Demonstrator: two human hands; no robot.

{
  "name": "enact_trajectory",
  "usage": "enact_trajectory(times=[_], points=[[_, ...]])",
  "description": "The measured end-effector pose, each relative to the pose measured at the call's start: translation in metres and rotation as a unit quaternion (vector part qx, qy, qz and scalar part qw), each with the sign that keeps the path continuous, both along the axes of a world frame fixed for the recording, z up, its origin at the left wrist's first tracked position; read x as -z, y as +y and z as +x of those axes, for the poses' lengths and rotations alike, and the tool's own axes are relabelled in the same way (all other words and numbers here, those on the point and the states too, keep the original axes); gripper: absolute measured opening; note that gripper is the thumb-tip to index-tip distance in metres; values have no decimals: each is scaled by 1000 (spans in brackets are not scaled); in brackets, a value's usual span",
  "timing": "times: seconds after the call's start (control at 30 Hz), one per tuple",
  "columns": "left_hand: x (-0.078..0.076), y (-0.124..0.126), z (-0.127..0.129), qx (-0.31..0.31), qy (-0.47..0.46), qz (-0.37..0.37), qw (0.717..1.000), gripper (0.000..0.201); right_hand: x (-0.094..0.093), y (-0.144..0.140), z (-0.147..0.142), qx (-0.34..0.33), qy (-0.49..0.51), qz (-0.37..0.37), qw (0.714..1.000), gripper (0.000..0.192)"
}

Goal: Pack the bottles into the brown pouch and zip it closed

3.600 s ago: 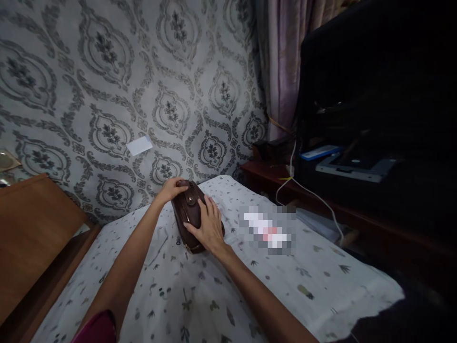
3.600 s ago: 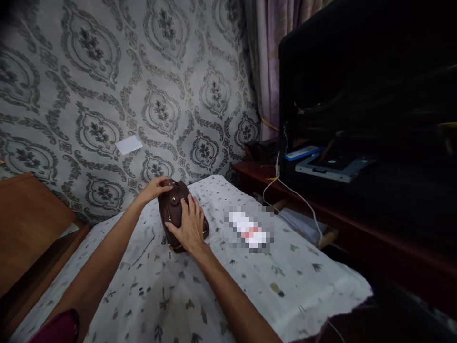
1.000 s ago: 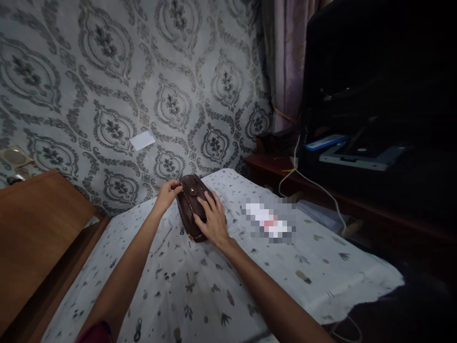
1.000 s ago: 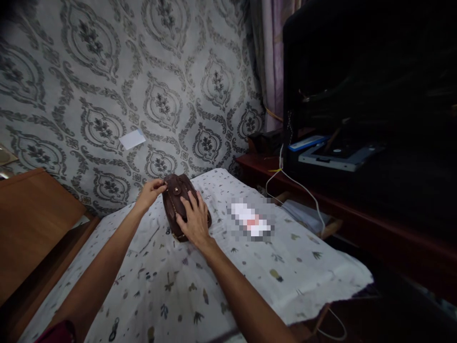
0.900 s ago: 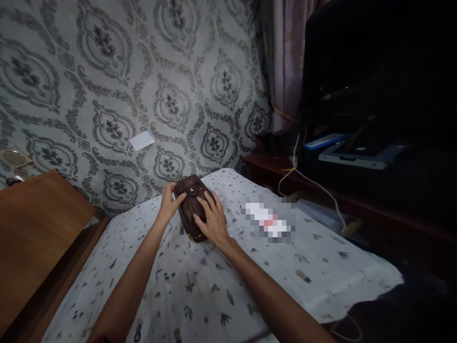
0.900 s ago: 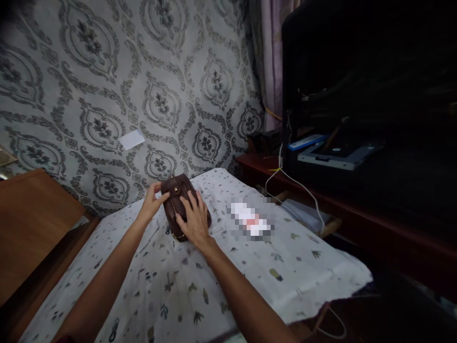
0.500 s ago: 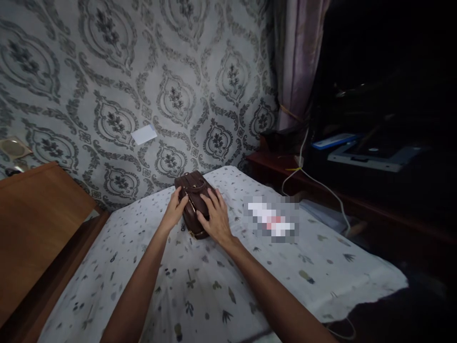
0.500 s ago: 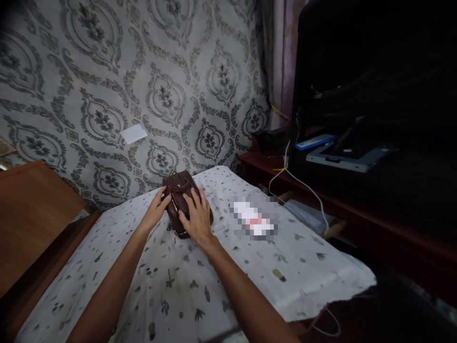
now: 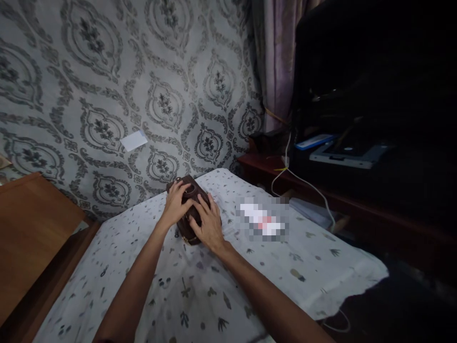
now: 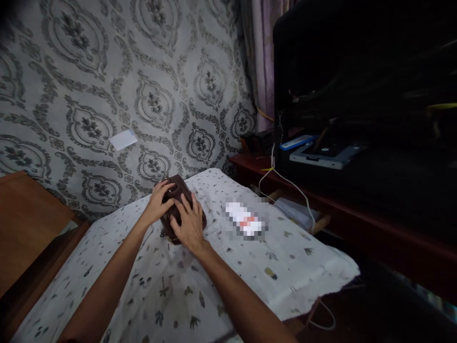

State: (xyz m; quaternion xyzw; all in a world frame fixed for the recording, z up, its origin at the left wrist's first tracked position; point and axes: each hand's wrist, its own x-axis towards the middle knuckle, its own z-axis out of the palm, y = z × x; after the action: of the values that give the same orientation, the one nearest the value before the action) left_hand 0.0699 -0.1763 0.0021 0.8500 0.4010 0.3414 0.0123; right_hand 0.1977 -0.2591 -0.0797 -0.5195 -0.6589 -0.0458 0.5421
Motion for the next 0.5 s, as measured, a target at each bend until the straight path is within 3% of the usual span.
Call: enact_trajectory(times=[0.2,0.5], points=[[2,14,3,1,26,-1,1000,45,4,7,6,-13,69,17,997,49],[7,19,-8,27,3,-9,1000,43,14,23,17,1,131,-23,991,49]])
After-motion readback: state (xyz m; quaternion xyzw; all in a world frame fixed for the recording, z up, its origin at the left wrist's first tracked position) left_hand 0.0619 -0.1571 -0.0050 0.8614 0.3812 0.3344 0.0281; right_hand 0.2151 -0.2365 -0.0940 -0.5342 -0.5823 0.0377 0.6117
